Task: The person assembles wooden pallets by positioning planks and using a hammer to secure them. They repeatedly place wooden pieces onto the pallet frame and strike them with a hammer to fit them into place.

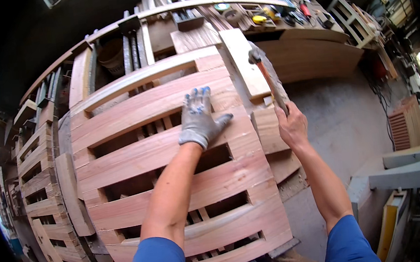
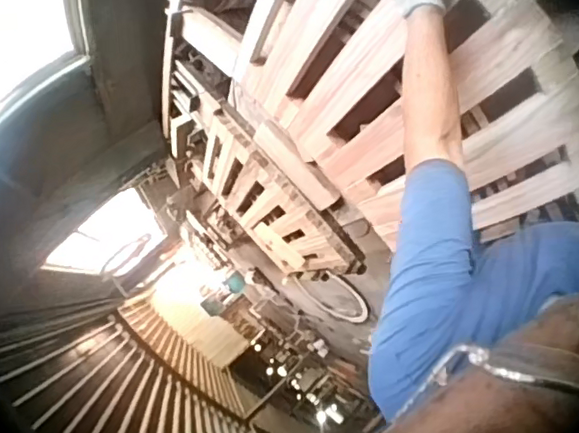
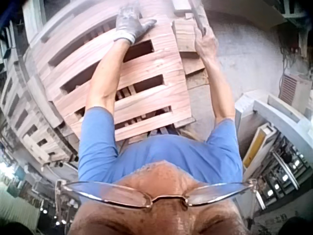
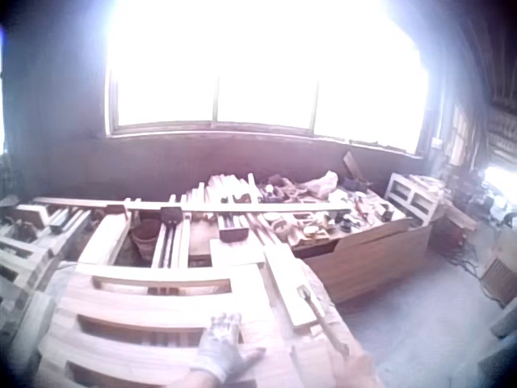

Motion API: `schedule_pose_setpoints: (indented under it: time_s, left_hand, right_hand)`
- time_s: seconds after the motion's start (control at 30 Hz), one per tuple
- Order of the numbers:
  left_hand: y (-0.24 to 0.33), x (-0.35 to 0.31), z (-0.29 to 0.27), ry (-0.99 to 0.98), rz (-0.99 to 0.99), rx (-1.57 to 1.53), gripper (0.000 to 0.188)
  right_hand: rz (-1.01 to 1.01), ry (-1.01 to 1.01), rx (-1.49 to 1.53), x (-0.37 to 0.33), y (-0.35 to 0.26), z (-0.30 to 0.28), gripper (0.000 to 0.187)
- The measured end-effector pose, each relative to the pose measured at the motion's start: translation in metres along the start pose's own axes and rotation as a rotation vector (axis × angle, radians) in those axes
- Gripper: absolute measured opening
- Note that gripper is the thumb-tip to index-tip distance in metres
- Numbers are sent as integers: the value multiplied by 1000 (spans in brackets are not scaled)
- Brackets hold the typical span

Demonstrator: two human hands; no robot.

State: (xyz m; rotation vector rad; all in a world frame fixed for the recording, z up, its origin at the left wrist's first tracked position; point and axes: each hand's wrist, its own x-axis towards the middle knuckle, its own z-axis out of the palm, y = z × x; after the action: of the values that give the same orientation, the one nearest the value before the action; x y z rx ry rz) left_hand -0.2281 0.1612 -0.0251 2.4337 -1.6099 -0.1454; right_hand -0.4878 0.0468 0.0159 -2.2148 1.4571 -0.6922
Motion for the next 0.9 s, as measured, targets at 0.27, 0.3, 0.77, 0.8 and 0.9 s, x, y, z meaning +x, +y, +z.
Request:
schedule_pose_setpoints:
  time_s: [0.27,0.3,0.77,0.8,0.9]
  left_hand:
    - [2,-3,3,57,-8,-3,114]
    - [6,-3,-1,38,-9,6,115]
    - [-6,-104,37,340,155,-254,92]
    - [4,-121,28,326,206,-236,88]
    - [39,-205,3,265,443,-334,70]
  right_hand:
    - [104,-69,-181,-130,57,-62,34]
    - [101,-62,-210,-136,58,-65,36]
    - [286,-389,-121,-384,28,-240,52]
    - [273,-362,-187,-407,25,-235,53]
    - [356,-315,-334,-452,23,-212,56]
